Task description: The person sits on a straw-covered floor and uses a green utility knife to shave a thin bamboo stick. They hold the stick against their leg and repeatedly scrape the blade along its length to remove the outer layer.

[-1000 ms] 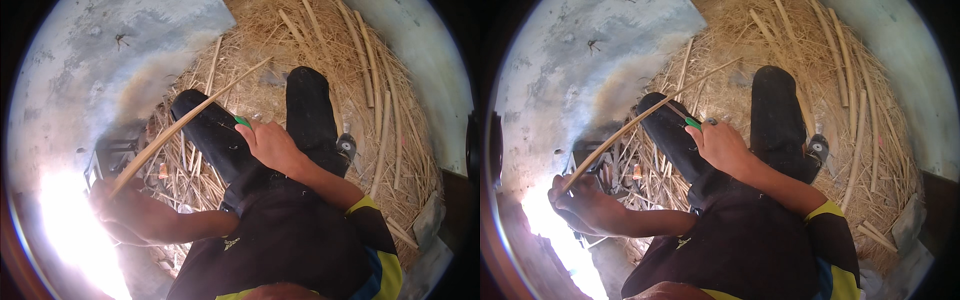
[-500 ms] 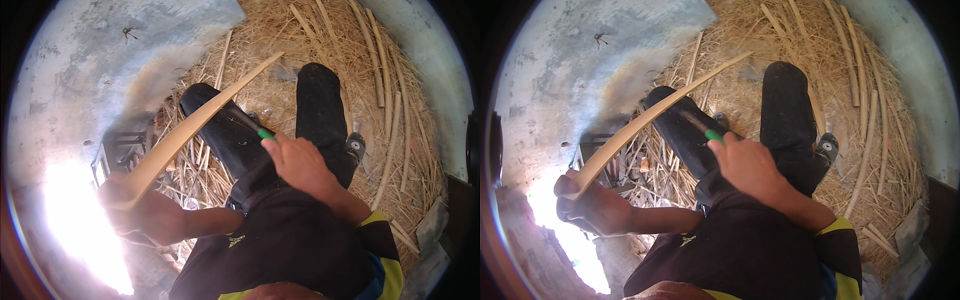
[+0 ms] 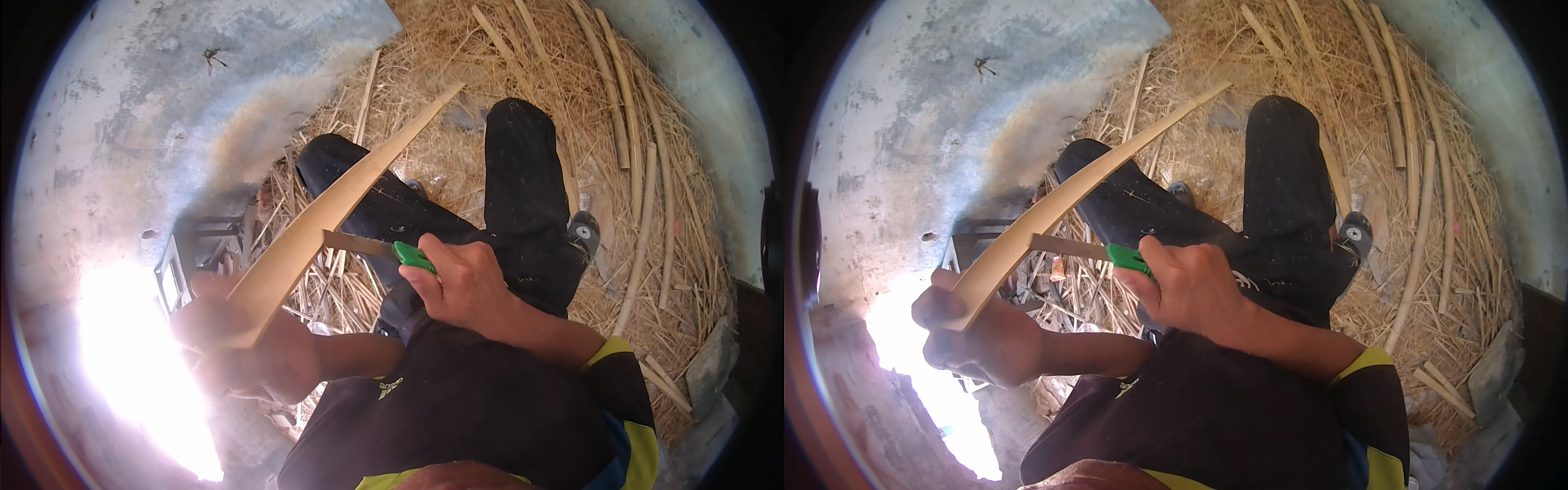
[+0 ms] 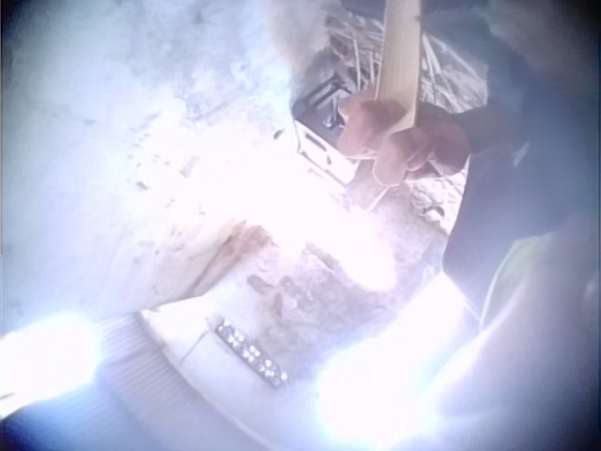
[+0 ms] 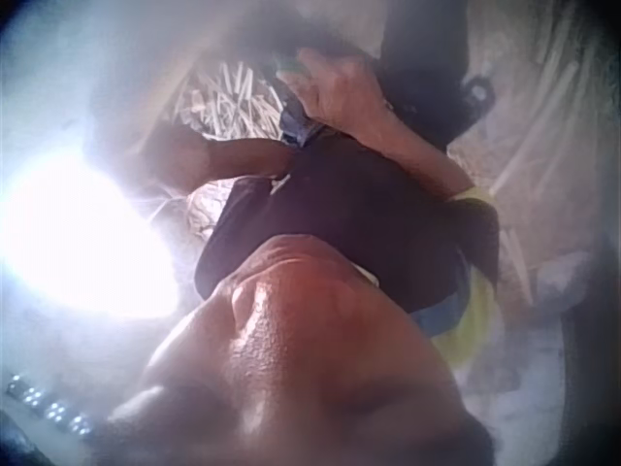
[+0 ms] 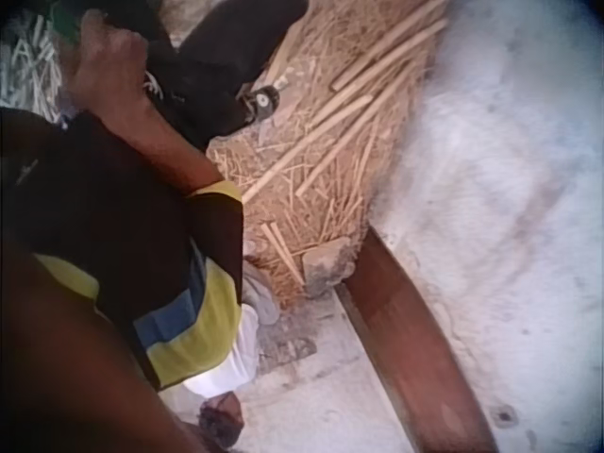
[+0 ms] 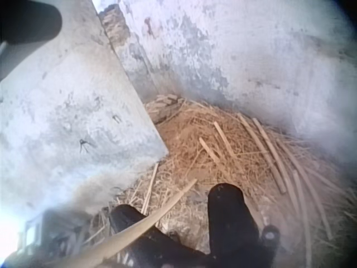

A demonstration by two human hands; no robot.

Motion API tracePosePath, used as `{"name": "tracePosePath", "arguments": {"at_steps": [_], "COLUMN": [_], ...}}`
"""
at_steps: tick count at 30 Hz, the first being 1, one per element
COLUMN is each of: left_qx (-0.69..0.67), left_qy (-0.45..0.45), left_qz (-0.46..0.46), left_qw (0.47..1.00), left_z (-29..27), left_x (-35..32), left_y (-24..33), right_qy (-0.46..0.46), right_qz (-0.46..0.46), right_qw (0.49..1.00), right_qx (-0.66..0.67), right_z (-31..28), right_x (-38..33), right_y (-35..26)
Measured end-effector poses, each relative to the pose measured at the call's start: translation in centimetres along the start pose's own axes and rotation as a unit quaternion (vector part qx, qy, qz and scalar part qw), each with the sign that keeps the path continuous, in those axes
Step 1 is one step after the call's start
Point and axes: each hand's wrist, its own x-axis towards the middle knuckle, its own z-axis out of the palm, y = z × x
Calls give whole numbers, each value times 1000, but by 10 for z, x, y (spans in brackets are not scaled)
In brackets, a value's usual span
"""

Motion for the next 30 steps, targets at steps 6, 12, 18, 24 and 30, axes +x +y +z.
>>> {"name": "tracePosePath", "arguments": {"at_steps": [6,12,18,24,30], "left_qx": [86,9,129,101,138], "left_qy": [168,85,193,94,145], "left_qz": [-42,-12,-27,12,-3], "left_qw": [981,996,972,990,980], "left_z": [22,17,31,32,30], "left_x": [1,3,10,5,4], "left_y": [4,-5,21,17,14], "right_qy": [27,4,-85,-38,-14], "right_qz": [163,80,-3,-50,19], "right_qw": [982,989,983,995,992], "right_qx": [-89,126,165,80,-126], "right_z": [24,-28,-29,-23,-11], "right_x": [-8,10,14,10,10], "right_y": [89,5,-35,-38,-5]}}
